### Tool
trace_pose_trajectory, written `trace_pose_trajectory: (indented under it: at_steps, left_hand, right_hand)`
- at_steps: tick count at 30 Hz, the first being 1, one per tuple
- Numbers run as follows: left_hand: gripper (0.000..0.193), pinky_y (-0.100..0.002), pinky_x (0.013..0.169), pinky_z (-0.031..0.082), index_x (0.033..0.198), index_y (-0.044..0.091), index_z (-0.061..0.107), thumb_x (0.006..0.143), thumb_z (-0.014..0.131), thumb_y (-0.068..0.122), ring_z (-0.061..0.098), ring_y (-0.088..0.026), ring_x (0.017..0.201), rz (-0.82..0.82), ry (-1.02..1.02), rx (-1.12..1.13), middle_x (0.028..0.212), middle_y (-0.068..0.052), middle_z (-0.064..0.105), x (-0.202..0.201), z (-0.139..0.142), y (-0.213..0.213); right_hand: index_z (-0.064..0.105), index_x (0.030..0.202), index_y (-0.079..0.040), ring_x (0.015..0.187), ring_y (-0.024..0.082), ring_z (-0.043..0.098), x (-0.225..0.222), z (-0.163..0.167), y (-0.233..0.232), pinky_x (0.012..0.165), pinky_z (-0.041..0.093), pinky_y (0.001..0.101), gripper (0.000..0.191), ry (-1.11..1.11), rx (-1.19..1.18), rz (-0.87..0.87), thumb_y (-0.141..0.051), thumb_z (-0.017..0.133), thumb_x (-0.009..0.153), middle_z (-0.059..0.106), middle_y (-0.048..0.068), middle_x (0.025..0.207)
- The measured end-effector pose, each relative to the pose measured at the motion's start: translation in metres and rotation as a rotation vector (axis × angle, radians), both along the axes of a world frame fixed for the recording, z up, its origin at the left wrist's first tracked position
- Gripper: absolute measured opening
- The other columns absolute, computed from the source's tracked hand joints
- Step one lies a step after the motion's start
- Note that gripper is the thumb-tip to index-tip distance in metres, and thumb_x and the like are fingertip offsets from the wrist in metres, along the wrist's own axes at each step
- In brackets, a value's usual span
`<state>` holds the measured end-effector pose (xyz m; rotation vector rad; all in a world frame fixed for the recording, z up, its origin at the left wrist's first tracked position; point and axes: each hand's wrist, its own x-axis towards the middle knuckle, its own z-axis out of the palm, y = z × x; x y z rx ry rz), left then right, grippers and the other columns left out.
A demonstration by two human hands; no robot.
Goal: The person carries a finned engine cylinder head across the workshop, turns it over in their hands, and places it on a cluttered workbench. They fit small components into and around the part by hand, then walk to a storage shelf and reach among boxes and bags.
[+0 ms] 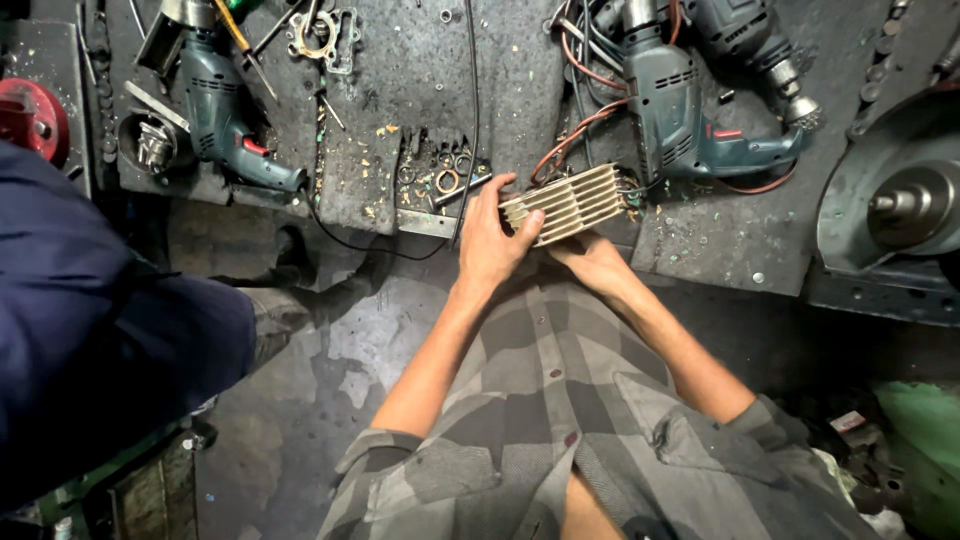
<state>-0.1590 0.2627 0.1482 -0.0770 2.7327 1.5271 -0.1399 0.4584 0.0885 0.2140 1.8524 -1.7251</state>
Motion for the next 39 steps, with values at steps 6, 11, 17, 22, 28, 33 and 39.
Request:
trace_pose_trajectory:
  at_steps: [6,11,17,22,28,33,39]
  left_hand:
    - [0.061,-0.043,0.092,0.053,0.136,0.010,0.055,0.087,0.076,0.040,0.065,-0.031,0.107,-0.005,-0.003,-0.021,0.113,-0.012,0.071,-0.001,0.001,0.000]
    - [0.063,-0.043,0.092,0.054,0.137,0.009,0.054,0.087,0.076,0.039,0.067,-0.031,0.107,-0.001,-0.007,0.007,0.113,-0.013,0.070,0.000,0.005,0.002]
    - [0.065,-0.042,0.089,0.056,0.139,0.007,0.052,0.087,0.075,0.038,0.067,-0.031,0.107,0.005,-0.004,0.033,0.125,-0.017,0.060,0.002,0.014,0.006]
    - [0.064,-0.040,0.090,0.056,0.139,0.007,0.053,0.088,0.075,0.040,0.068,-0.030,0.108,0.003,-0.003,0.015,0.124,-0.016,0.061,0.004,0.009,0.004]
    - [0.064,-0.039,0.093,0.056,0.137,0.008,0.055,0.088,0.077,0.043,0.070,-0.029,0.109,-0.004,-0.016,0.062,0.119,-0.013,0.068,0.003,0.009,-0.001]
    - [0.069,-0.038,0.088,0.056,0.138,0.009,0.054,0.084,0.078,0.044,0.070,-0.027,0.101,-0.027,-0.101,0.049,0.113,-0.012,0.068,0.001,0.016,-0.004]
    - [0.071,-0.038,0.088,0.056,0.141,0.009,0.050,0.085,0.079,0.043,0.070,-0.026,0.101,-0.043,-0.069,0.066,0.113,-0.010,0.068,0.000,0.010,-0.005]
  right_hand:
    - [0.067,0.125,0.002,0.101,0.016,0.067,0.002,-0.003,0.004,0.086,0.055,0.0313,0.035,-0.070,-0.050,-0.075,-0.016,0.069,0.094,0.073,0.010,0.118]
    - [0.071,0.121,0.001,0.096,0.014,0.069,0.003,-0.021,0.032,0.085,0.054,0.0290,0.034,-0.002,0.157,0.066,-0.017,0.072,0.092,0.077,0.009,0.110]
    - [0.072,0.113,0.005,0.074,0.017,0.070,0.025,-0.026,0.079,0.066,0.059,0.0324,0.031,-0.187,0.108,-0.020,-0.022,0.067,0.098,0.075,0.015,0.091]
    - [0.065,0.122,-0.001,0.076,0.015,0.070,0.019,-0.025,0.054,0.062,0.059,0.0332,0.032,-0.051,0.069,0.002,-0.020,0.065,0.096,0.074,0.007,0.098]
    - [0.068,0.126,0.003,0.090,0.017,0.071,0.000,-0.022,0.015,0.078,0.060,0.0350,0.034,-0.040,-0.096,-0.012,-0.019,0.064,0.100,0.075,0.008,0.108]
    - [0.064,0.130,-0.001,0.101,0.017,0.069,0.004,-0.007,0.015,0.084,0.060,0.0364,0.038,-0.183,-0.069,-0.028,-0.024,0.063,0.099,0.070,0.009,0.120]
    - [0.066,0.126,0.000,0.100,0.017,0.071,0.005,-0.014,0.018,0.083,0.060,0.0347,0.038,-0.089,-0.077,0.003,-0.023,0.065,0.096,0.072,0.009,0.117]
